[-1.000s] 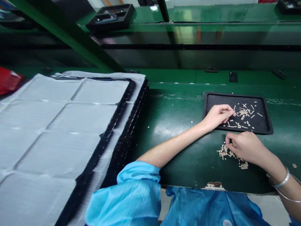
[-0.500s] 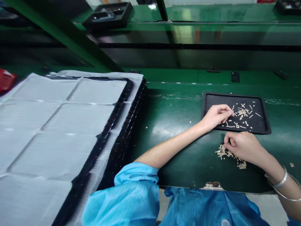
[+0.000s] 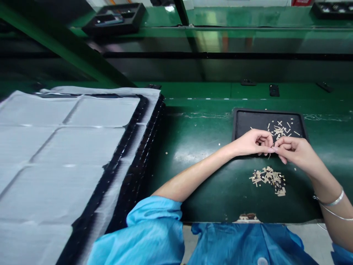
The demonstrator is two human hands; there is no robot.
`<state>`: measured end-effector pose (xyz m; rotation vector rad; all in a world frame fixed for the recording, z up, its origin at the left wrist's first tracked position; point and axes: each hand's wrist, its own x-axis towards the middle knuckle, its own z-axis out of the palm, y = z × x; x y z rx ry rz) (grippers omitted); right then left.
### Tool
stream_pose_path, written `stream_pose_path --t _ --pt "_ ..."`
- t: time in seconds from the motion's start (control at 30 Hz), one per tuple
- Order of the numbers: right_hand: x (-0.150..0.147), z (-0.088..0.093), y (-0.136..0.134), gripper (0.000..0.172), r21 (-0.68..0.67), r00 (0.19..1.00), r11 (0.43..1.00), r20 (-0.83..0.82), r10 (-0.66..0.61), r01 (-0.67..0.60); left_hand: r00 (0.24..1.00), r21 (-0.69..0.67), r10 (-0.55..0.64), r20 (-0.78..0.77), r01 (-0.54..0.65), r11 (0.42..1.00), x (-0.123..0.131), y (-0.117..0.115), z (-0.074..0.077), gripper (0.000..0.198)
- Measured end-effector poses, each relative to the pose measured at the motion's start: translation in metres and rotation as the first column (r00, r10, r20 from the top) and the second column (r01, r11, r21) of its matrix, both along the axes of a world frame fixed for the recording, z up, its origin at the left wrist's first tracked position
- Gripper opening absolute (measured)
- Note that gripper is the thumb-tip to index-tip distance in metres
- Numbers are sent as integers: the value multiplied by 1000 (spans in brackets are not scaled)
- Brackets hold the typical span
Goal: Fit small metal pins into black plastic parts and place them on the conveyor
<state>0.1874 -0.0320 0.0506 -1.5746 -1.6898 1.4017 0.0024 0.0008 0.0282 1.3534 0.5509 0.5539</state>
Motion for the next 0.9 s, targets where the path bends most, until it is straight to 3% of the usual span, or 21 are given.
stream_pose_path --t 0.27,0.57,0.9 --pt "3 5 2 29 42 988 996 -138 -71 77 997 -64 -4 76 9 998 0 2 -5 29" --pt "-3 -4 -1 25 141 999 989 -8 -49 49 992 -68 30 123 -22 997 -1 4 -10 26" --pt "-4 0 0 23 124 994 992 -110 2 12 991 -71 11 133 -1 997 -1 4 -10 30"
